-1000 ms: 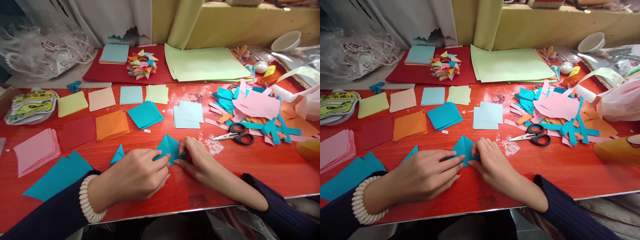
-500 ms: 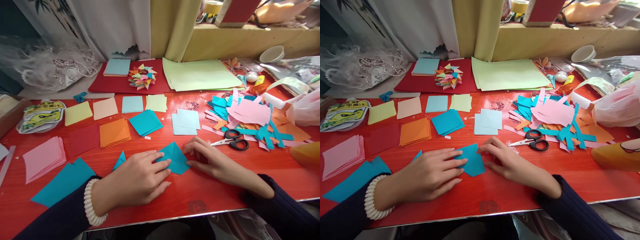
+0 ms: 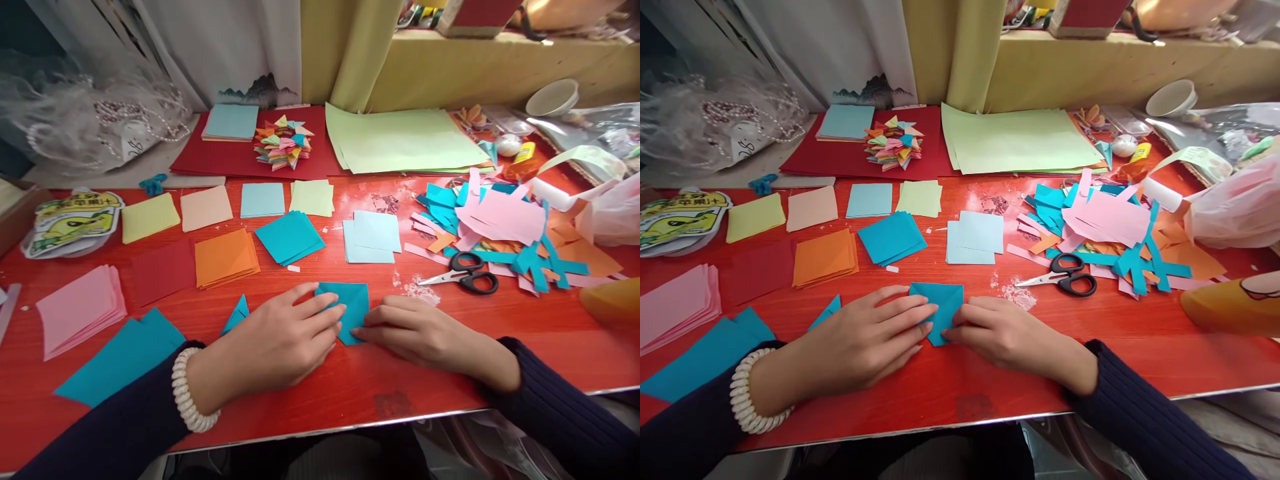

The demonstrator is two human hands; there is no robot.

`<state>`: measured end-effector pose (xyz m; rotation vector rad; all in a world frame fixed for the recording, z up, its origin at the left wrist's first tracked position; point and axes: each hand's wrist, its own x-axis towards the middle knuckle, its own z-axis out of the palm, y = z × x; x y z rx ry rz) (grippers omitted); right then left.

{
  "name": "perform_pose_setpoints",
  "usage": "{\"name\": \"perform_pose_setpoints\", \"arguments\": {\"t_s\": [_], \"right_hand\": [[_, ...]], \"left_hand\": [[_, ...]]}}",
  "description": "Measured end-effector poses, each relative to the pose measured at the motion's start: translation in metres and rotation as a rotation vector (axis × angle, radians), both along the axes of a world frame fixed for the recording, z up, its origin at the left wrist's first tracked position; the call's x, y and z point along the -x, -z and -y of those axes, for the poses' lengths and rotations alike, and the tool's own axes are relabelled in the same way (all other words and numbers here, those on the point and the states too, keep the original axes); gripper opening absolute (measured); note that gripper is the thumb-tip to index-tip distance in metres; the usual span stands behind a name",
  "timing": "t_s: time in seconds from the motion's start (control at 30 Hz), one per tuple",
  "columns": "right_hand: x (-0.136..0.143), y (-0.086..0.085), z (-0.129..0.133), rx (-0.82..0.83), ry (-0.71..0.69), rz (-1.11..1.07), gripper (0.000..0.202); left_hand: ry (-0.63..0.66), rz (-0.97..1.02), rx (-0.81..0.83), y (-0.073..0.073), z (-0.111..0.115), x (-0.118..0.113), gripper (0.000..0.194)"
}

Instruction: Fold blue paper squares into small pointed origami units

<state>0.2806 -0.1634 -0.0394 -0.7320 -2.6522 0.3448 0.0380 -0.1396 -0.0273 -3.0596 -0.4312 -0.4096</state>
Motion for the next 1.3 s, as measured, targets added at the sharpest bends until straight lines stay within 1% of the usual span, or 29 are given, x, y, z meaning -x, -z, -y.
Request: {"name": "perform_pose_setpoints", "arguments": {"t_s": [0.1,0.17,0.2,0.27,0.33,0.5,0.67,0.83,1.13,1.3], "right_hand": [[0.006,-0.001,-0.001,0.231,0.079,-0.089,0.02],[0.011,-0.002,-0.001,0.376,0.156,-0.145,0.017],[0.013,-0.002,-0.001,0.43,0.195,-0.163,0.015],[0.016,-0.003,0.0,0.489,0.254,-0.177,0.013],[0.019,-0.004,0.001,0.491,0.3,-0.165,0.011],[0.025,-0.002,0.004,0.415,0.423,-0.112,0.001],[0.027,0.001,0.004,0.401,0.43,-0.132,0.002],[0.027,0.001,0.003,0.406,0.431,-0.104,0.003],[0.031,-0.002,-0.002,0.413,0.482,-0.061,0.009],[0.031,0.0,-0.001,0.396,0.485,-0.039,0.01]], "left_hand": [[0.014,-0.012,-0.072,0.001,0.002,0.001,0.022],[0.02,-0.002,-0.073,0.0,0.003,0.002,0.023],[0.02,0.005,-0.061,-0.001,0.002,0.002,0.023],[0.016,0.013,-0.025,-0.003,0.002,0.003,0.026],[0.018,0.005,0.006,-0.005,0.002,0.002,0.027],[0.02,-0.023,0.041,-0.006,0.005,0.0,0.024],[0.016,0.005,0.1,-0.008,0.008,-0.001,0.022],[0.028,0.025,0.149,-0.01,0.007,0.001,0.025],[0.049,0.024,0.168,-0.013,0.005,0.001,0.026],[0.043,0.025,0.144,-0.011,0.006,0.001,0.027]]}}
